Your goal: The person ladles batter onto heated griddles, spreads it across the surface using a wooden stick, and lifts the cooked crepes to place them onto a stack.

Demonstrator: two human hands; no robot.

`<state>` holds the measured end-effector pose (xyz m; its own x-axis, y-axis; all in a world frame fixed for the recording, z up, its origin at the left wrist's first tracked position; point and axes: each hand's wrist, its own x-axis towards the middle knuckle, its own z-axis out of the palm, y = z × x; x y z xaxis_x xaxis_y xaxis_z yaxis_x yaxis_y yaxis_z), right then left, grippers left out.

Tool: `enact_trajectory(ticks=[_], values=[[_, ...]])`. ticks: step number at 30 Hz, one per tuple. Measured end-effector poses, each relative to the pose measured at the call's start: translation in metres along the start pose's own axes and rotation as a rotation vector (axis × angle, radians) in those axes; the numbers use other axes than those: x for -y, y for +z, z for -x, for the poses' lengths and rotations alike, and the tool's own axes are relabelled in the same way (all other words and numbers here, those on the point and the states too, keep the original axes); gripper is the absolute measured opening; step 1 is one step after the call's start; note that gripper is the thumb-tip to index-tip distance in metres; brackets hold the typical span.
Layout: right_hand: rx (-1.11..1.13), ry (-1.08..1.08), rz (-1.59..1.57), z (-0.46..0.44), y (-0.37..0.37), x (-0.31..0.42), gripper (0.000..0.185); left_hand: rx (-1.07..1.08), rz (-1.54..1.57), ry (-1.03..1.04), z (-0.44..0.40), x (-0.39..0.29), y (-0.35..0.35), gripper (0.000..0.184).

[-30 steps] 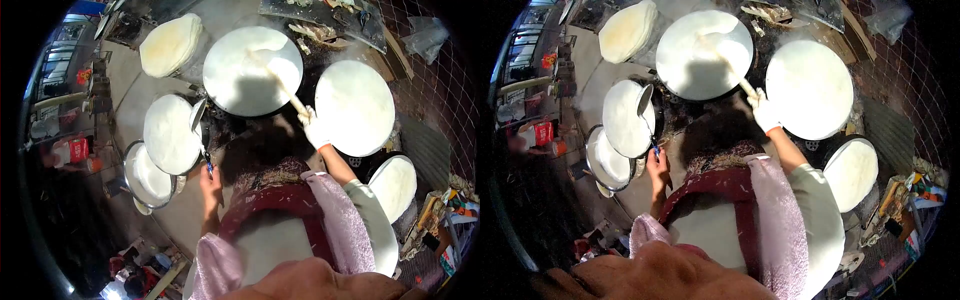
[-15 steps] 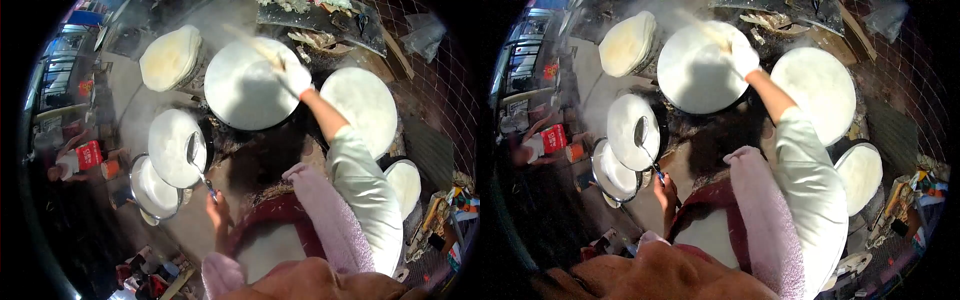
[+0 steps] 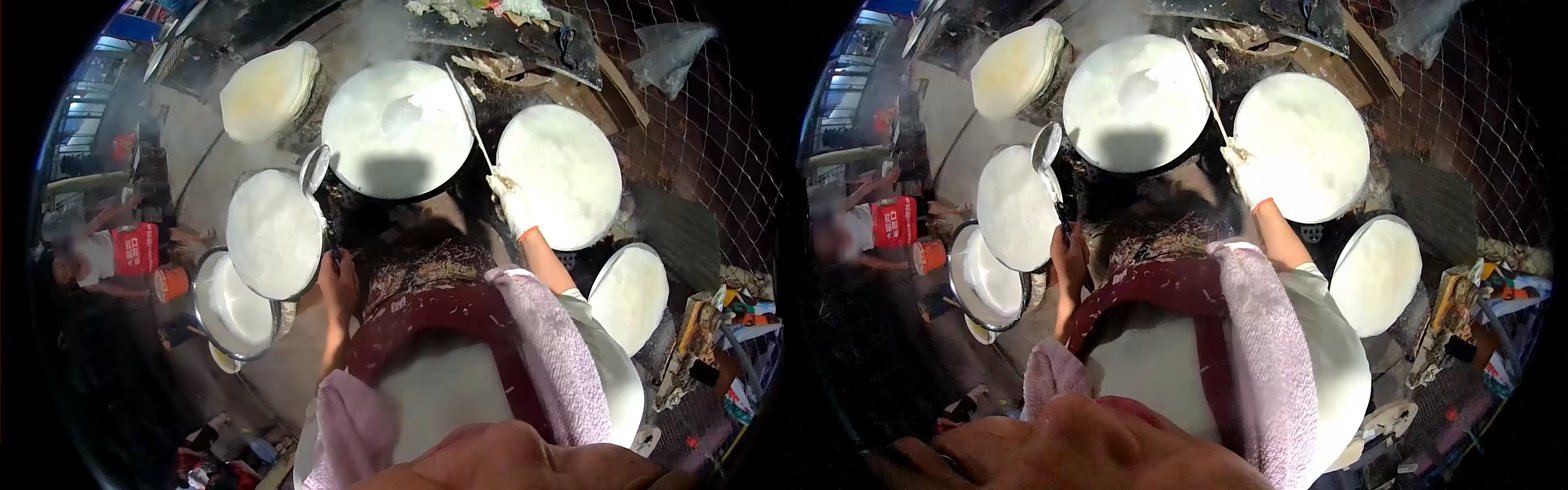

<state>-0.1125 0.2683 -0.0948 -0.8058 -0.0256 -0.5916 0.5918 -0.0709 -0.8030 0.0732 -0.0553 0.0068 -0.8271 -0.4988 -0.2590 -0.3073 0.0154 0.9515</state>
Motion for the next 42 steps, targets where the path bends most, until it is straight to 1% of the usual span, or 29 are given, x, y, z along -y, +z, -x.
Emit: enact_trajectory(ticks=[2,5,7,8,10,11,13,14,15,16,17,19,20,21,23,24,25,27,28,29,31,32,33,34,35,37,39,41,42], values=[[0.118,0.069,0.012,0.008,0.003,0.003,0.021,-0.01,-0.018,-0.004,0.003,-0.017,0.008,0.016],[0.252,0.149,0.056,0.023,0.014,0.007,0.019,-0.012,-0.115,-0.015,0.002,-0.013,0.013,0.014],[0.194,0.036,0.143,0.012,0.013,0.004,0.021,-0.019,-0.151,-0.03,0.002,-0.009,0.017,0.012],[0.158,-0.186,0.113,-0.015,0.004,-0.013,0.023,-0.029,-0.141,-0.044,0.003,-0.007,0.019,0.012],[0.069,-0.017,0.182,-0.011,-0.004,0.027,0.03,-0.048,-0.123,-0.075,0.006,0.0,0.021,0.012],[0.126,-0.194,0.078,-0.049,-0.015,-0.011,0.03,-0.054,-0.115,-0.09,0.007,0.006,0.021,0.012],[0.244,0.077,0.35,-0.017,-0.006,0.026,0.03,-0.059,-0.096,-0.101,0.005,0.013,0.023,0.013],[0.272,-0.101,0.166,-0.033,-0.001,-0.007,0.038,-0.061,-0.086,-0.101,0.005,0.015,0.024,0.013],[0.299,0.034,0.278,-0.007,0.005,0.022,0.037,-0.061,-0.075,-0.102,0.003,0.017,0.025,0.014],[0.319,-0.036,0.261,-0.027,-0.001,-0.002,0.037,-0.087,-0.037,-0.05,-0.007,0.019,0.025,0.013],[0.338,-0.108,0.246,-0.049,-0.006,-0.021,0.036,-0.052,-0.078,-0.067,-0.018,0.018,0.025,0.014],[0.289,-0.302,0.228,-0.055,-0.006,-0.006,0.036,0.022,-0.161,-0.102,-0.044,0.0,0.03,0.015],[0.231,-0.234,0.22,-0.051,0.0,0.005,0.038,0.042,-0.16,-0.042,-0.068,0.007,0.031,0.017],[0.235,-0.25,0.402,-0.039,0.003,0.02,0.039,0.064,-0.158,0.02,-0.094,0.014,0.033,0.018],[0.277,-0.206,0.473,-0.023,0.01,0.016,0.04,0.128,-0.056,-0.063,-0.123,-0.024,0.057,0.021],[0.303,-0.24,0.446,-0.017,0.011,0.006,0.043,0.156,-0.102,-0.069,-0.149,-0.019,0.063,0.022],[0.275,-0.224,0.482,-0.002,0.012,0.004,0.045,0.185,-0.147,-0.074,-0.173,-0.013,0.069,0.023],[0.209,-0.194,0.238,0.013,0.005,-0.014,0.044,0.354,0.007,-0.097,-0.204,-0.015,0.083,0.023],[0.122,-0.193,0.172,0.027,0.004,-0.014,0.041,0.438,0.087,-0.108,-0.215,-0.015,0.089,0.023],[-0.004,-0.28,0.285,0.03,0.004,-0.023,0.038,0.498,0.17,-0.082,-0.221,-0.01,0.094,0.025],[-0.066,-0.259,0.107,0.044,0.019,-0.05,0.032,0.563,0.081,-0.148,-0.228,0.003,0.099,0.027],[-0.011,-0.184,0.034,0.056,0.034,-0.061,0.023,0.605,0.157,-0.172,-0.222,0.007,0.096,0.027],[0.035,-0.109,0.021,0.063,0.055,-0.066,0.023,0.644,0.236,-0.198,-0.205,0.005,0.092,0.026],[0.08,-0.033,0.011,0.07,0.076,-0.071,0.024,0.597,0.219,-0.29,-0.19,-0.002,0.09,0.025],[0.122,0.081,0.004,0.074,0.093,-0.075,0.027,0.569,0.231,-0.314,-0.176,-0.003,0.087,0.026],[0.098,-0.026,-0.021,0.075,0.106,-0.075,0.028,0.508,0.245,-0.353,-0.154,-0.004,0.085,0.027],[0.028,-0.154,-0.094,0.06,0.096,-0.085,0.028,0.554,0.353,-0.49,-0.156,0.008,0.078,0.02],[-0.064,-0.137,-0.151,0.044,0.094,-0.102,0.029,0.546,0.443,-0.602,-0.153,0.012,0.076,0.017],[-0.002,-0.136,-0.053,0.049,0.103,-0.104,0.03,0.486,0.387,-0.611,-0.144,-0.002,0.079,0.013]])
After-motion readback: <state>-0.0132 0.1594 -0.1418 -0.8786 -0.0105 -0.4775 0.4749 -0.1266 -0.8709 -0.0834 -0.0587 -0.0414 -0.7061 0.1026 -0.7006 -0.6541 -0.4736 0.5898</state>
